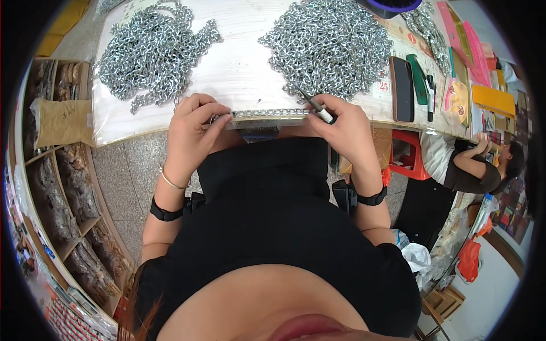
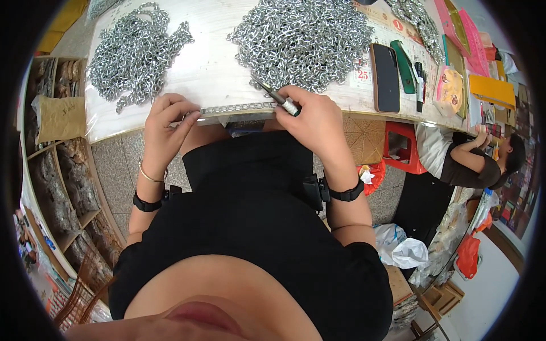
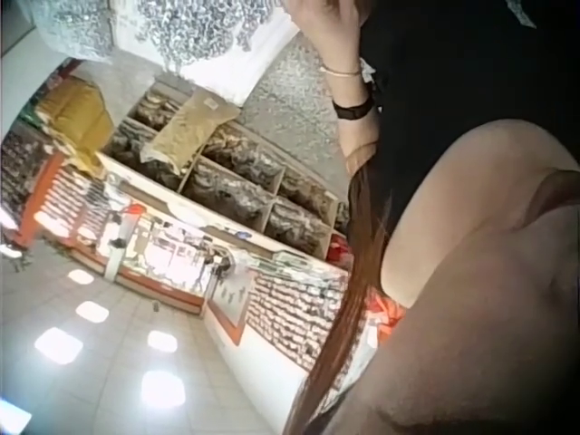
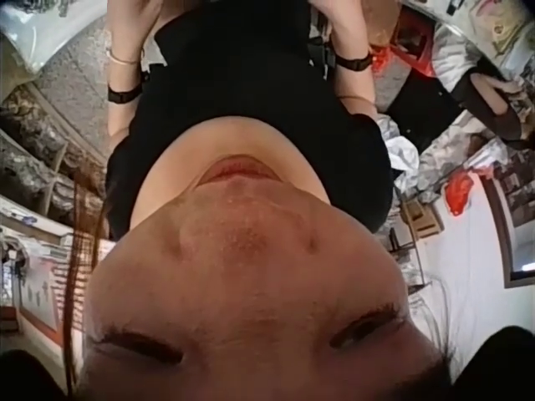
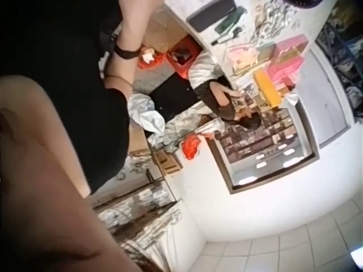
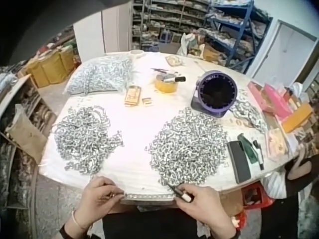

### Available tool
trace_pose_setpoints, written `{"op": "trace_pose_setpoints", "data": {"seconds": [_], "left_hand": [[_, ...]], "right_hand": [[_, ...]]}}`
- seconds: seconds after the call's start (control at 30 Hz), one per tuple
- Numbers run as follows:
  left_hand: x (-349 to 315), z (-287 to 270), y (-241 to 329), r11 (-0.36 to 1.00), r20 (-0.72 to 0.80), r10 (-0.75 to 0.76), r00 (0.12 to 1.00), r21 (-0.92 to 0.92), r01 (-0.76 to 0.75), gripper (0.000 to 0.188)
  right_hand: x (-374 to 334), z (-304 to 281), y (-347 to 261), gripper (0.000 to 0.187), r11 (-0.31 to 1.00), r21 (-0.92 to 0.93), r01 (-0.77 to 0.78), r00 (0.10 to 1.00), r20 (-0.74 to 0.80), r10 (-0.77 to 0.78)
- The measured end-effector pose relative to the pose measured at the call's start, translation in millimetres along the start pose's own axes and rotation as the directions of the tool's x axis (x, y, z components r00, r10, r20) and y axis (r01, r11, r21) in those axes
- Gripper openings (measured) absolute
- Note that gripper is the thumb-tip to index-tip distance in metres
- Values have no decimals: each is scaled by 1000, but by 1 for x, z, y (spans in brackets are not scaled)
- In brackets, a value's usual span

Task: Assemble silver-colored metal jewelry chains by connecting links using pliers.

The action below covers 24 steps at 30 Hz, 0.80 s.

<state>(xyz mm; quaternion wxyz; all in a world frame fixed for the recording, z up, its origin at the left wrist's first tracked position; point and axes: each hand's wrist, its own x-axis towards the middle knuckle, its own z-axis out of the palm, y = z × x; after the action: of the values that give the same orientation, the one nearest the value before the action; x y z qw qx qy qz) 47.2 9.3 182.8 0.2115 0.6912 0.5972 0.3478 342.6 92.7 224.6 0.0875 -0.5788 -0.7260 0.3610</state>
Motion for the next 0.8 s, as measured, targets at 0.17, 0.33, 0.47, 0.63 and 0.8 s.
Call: {"op": "trace_pose_setpoints", "data": {"seconds": [0.17, 0.33, 0.47, 0.63, 0.8], "left_hand": [[1, -3, -2, 994, 39, -83, 996, -71, 85, 15], [2, -4, 2, 993, 48, -81, 996, -76, 85, 13], [4, 0, 3, 992, 24, -79, 997, -94, 81, 13], [7, 0, 7, 982, 14, -132, 991, -135, 133, 13], [8, -2, 8, 983, 6, -114, 993, -143, 113, 11]], "right_hand": [[0, 2, 1, 23, 1000, -1, 3, 1000, -14, -3], [-1, 1, 2, 22, 1000, 15, -21, 999, -32, 22], [-2, 1, 4, 20, 998, 66, 12, 1000, -12, -11], [-18, -42, 21, 29, 881, 459, 114, 987, -149, -50], [-13, -86, 97, 32, 292, 821, 490, 871, -476, -123]]}}
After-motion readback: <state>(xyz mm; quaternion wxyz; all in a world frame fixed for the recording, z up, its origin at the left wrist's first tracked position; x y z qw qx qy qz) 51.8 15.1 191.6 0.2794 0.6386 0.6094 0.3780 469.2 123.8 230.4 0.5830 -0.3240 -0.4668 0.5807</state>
